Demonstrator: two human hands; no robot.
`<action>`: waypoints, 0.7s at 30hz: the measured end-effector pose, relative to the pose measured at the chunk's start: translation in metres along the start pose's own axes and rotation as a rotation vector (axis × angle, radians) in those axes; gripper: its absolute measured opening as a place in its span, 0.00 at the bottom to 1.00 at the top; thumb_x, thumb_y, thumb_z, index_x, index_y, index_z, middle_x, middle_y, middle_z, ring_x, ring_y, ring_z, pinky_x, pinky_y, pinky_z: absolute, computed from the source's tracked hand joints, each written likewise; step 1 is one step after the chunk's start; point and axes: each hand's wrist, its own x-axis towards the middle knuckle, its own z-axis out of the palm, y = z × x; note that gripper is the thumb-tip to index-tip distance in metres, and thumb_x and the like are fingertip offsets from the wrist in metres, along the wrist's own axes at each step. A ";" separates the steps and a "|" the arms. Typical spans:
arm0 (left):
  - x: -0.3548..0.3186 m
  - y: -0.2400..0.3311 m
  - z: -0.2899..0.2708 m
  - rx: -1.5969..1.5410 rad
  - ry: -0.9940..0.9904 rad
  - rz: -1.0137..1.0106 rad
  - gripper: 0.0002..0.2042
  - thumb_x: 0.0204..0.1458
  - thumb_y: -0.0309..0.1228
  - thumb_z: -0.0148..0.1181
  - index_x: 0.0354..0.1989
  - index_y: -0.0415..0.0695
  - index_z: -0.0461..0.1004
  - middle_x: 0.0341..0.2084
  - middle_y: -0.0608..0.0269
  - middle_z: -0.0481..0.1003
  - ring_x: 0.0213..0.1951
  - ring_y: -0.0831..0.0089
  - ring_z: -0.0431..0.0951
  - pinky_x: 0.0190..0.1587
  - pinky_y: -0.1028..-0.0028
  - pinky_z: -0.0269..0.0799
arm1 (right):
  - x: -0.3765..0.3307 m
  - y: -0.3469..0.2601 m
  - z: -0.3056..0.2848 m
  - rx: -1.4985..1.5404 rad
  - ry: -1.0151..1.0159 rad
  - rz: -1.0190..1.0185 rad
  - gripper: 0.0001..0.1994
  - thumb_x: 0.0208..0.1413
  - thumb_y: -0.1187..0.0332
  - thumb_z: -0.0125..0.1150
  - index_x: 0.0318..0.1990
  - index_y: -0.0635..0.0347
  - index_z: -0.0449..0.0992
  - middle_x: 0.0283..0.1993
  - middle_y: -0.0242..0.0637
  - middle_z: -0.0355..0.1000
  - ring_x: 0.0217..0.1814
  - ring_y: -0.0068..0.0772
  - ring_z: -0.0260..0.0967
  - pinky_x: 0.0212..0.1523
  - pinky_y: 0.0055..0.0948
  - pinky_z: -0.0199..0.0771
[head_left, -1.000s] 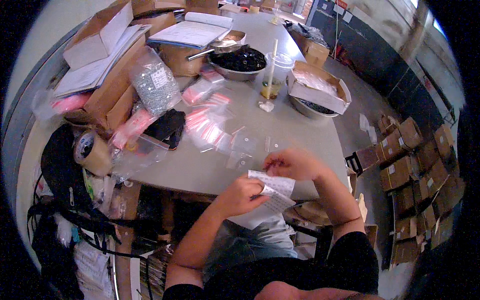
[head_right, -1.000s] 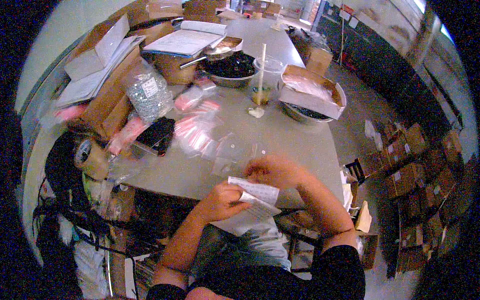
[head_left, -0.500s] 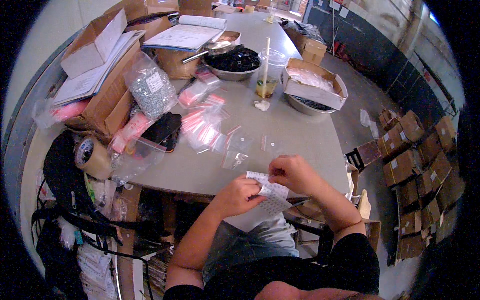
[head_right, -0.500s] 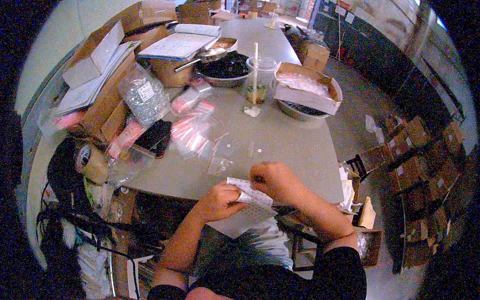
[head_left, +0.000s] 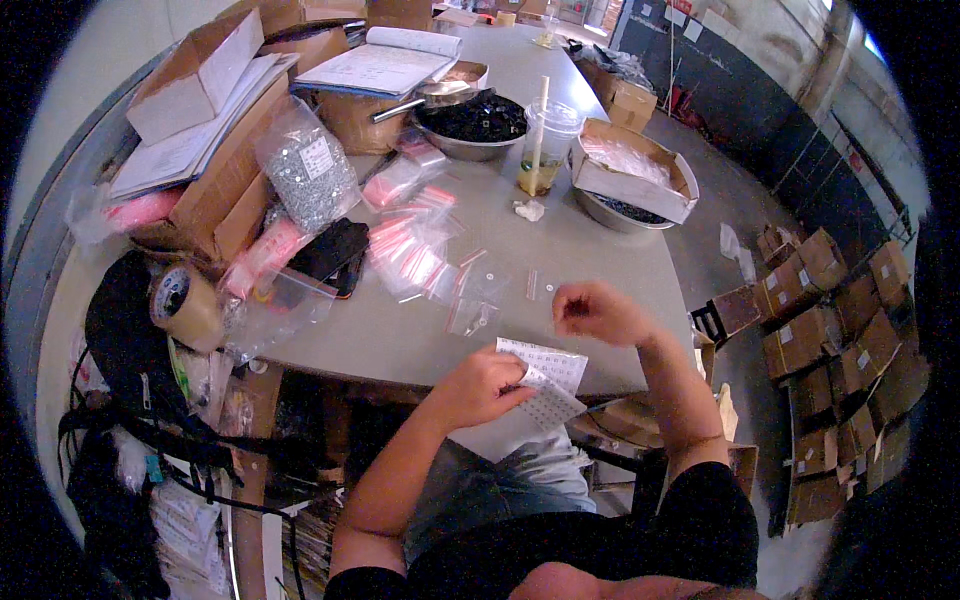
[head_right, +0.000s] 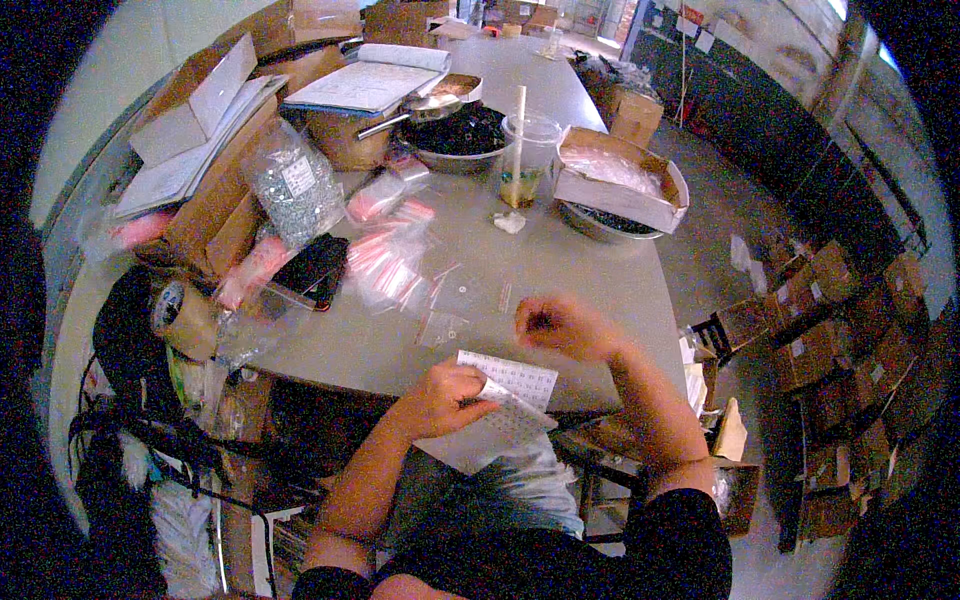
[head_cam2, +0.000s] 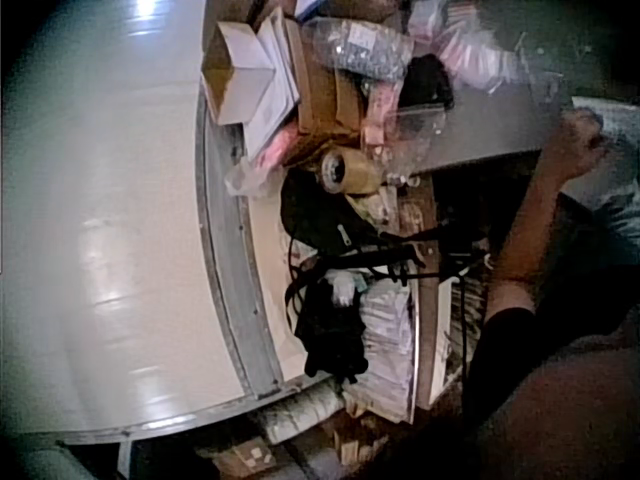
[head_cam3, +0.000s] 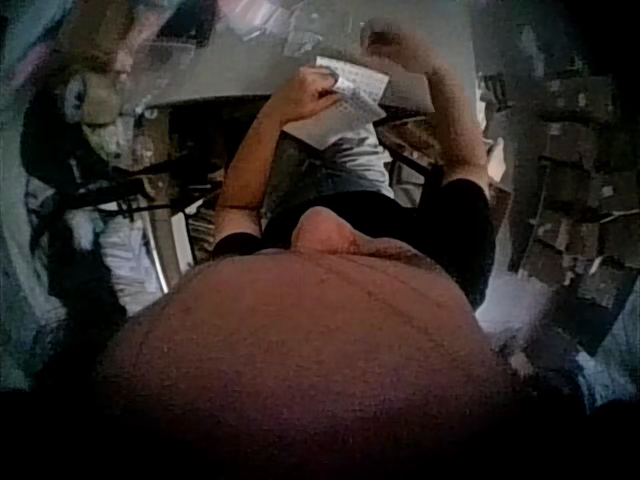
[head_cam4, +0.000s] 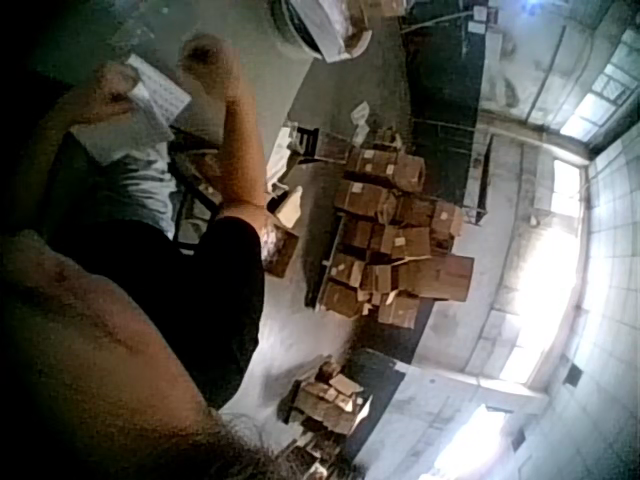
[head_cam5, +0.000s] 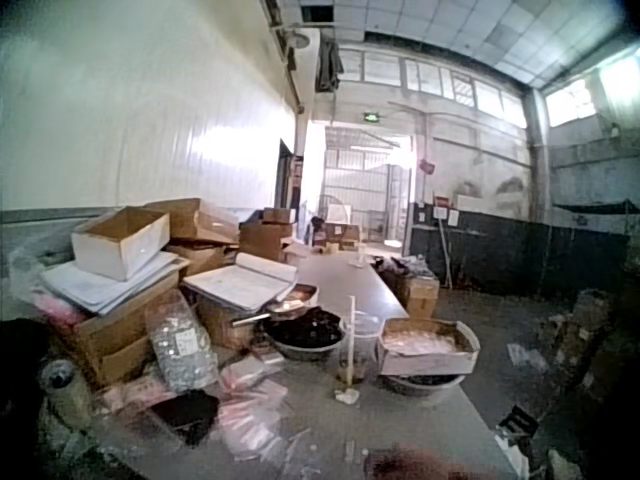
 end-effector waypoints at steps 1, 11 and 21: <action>0.000 -0.001 0.001 -0.006 -0.001 0.001 0.15 0.46 0.33 0.63 0.18 0.39 0.65 0.20 0.53 0.69 0.28 0.54 0.72 0.36 0.61 0.67 | 0.007 0.010 -0.011 -0.028 0.047 0.028 0.05 0.48 0.77 0.61 0.32 0.62 0.72 0.29 0.31 0.71 0.33 0.25 0.67 0.36 0.28 0.68; 0.000 0.004 -0.005 0.014 0.009 0.005 0.15 0.47 0.34 0.62 0.18 0.39 0.64 0.22 0.54 0.70 0.29 0.54 0.72 0.40 0.61 0.67 | 0.064 0.044 -0.017 -0.635 0.214 -0.015 0.17 0.41 0.70 0.67 0.41 0.60 0.71 0.37 0.41 0.73 0.38 0.38 0.70 0.40 0.35 0.71; -0.002 0.001 -0.004 -0.004 -0.024 -0.002 0.13 0.49 0.34 0.60 0.20 0.39 0.66 0.22 0.54 0.69 0.29 0.54 0.71 0.40 0.62 0.67 | 0.102 0.011 -0.003 -0.473 0.061 0.104 0.15 0.46 0.69 0.62 0.41 0.61 0.68 0.34 0.43 0.72 0.38 0.41 0.70 0.37 0.37 0.69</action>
